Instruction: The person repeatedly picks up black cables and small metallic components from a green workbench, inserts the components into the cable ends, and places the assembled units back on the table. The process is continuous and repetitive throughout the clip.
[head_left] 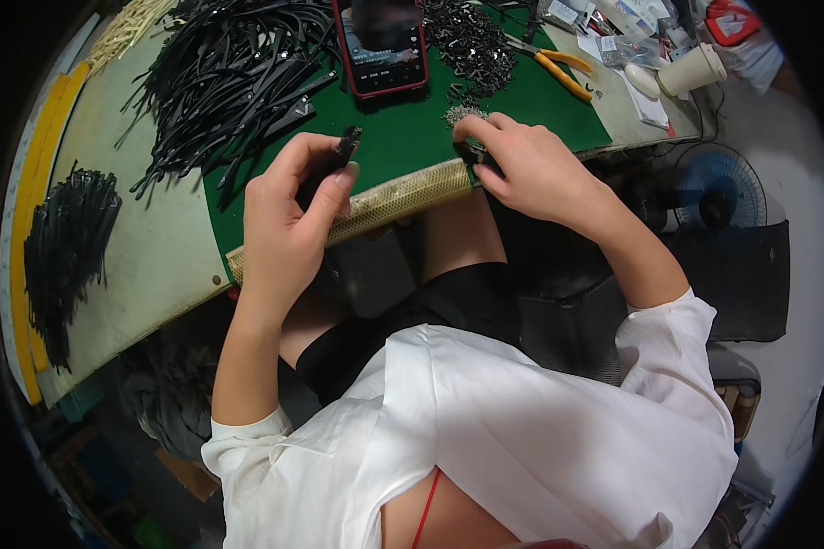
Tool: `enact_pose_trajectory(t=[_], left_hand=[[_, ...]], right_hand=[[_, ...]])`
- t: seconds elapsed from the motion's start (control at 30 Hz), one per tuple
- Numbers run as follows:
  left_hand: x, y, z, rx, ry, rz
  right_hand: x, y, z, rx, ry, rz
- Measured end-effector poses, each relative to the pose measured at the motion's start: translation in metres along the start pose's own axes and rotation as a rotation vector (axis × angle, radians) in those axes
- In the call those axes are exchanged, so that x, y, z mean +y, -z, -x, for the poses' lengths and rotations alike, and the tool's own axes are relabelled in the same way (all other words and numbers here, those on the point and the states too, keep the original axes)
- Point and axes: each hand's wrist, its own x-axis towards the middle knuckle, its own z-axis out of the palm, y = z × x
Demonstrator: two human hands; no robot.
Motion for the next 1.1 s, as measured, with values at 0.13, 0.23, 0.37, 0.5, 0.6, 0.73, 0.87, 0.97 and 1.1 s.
enact_pose_trajectory(t=[0.13,0.23,0.37,0.5,0.6,0.73,0.87,0.97,1.1], left_hand=[[0.005,-0.008,0.001,0.141,-0.172,-0.180],[0.012,-0.011,0.004,0.196,-0.278,-0.407],[0.004,-0.016,0.003,0.233,-0.520,-0.600],[0.003,-0.024,-0.001,0.280,-0.602,-0.584],[0.004,-0.022,0.000,0.286,-0.600,-0.599],[0.004,-0.020,0.002,0.283,-0.601,-0.613],[0.006,-0.018,0.002,0.274,-0.643,-0.637],[0.003,-0.015,0.002,0.243,-0.662,-0.653],[0.002,-0.011,0.002,0.175,-0.580,-0.710]], right_hand=[[-0.001,0.001,-0.001,-0.009,-0.004,0.038],[-0.003,0.002,-0.001,0.003,0.014,0.021],[-0.022,0.019,-0.003,-0.002,0.031,-0.571],[-0.058,0.017,0.011,-0.129,-0.030,-1.358],[-0.066,0.009,0.011,-0.139,-0.064,-1.475],[-0.072,0.006,0.010,-0.117,-0.074,-1.523],[-0.077,0.005,0.010,-0.145,-0.136,-1.627],[-0.079,-0.004,0.009,0.037,-0.070,-1.348],[-0.081,-0.033,0.002,0.462,0.126,-0.651]])
